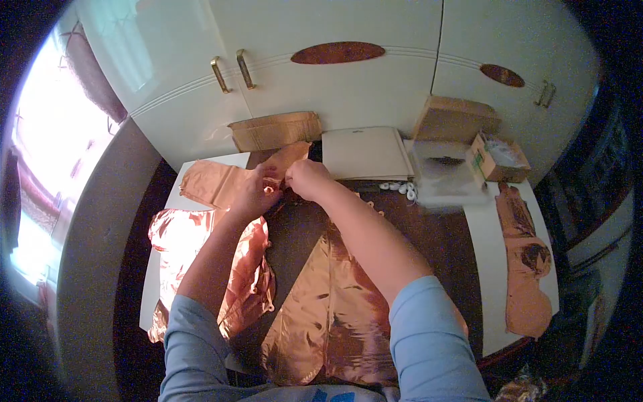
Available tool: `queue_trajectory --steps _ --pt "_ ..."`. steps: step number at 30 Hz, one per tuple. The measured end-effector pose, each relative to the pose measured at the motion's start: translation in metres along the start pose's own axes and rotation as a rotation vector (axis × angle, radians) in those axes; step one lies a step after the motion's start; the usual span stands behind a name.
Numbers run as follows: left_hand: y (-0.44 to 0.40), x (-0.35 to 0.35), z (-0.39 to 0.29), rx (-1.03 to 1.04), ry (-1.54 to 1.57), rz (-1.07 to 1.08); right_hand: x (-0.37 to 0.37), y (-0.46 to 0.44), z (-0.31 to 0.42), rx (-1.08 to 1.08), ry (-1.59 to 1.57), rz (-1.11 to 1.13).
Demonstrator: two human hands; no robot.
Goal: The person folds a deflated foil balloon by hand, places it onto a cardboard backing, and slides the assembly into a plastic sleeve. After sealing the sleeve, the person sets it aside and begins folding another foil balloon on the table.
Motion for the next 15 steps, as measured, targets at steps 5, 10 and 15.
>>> queue_trajectory --steps 5,10,15 --pt "-0.003 0.004 0.010 0.030 -0.317 -0.013 -0.015 0.003 0.018 -0.079 -0.061 -0.234" --pt "-0.010 -0.008 0.005 -0.110 -0.280 -0.012 -0.006 0.012 0.016 -0.057 -0.333 -0.366" --pt "-0.009 -0.014 0.041 -0.293 -0.094 0.016 0.023 0.019 0.020 -0.128 -0.028 -0.267"
Point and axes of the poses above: each hand's wrist, its own y-axis away from the middle knuckle, its own x-axis out of the palm, z = x × y, the point moved 8 cm from there along -y, towards the middle knuckle, and after that the axes turned 12 degrees about x, right-handed, at the moved point
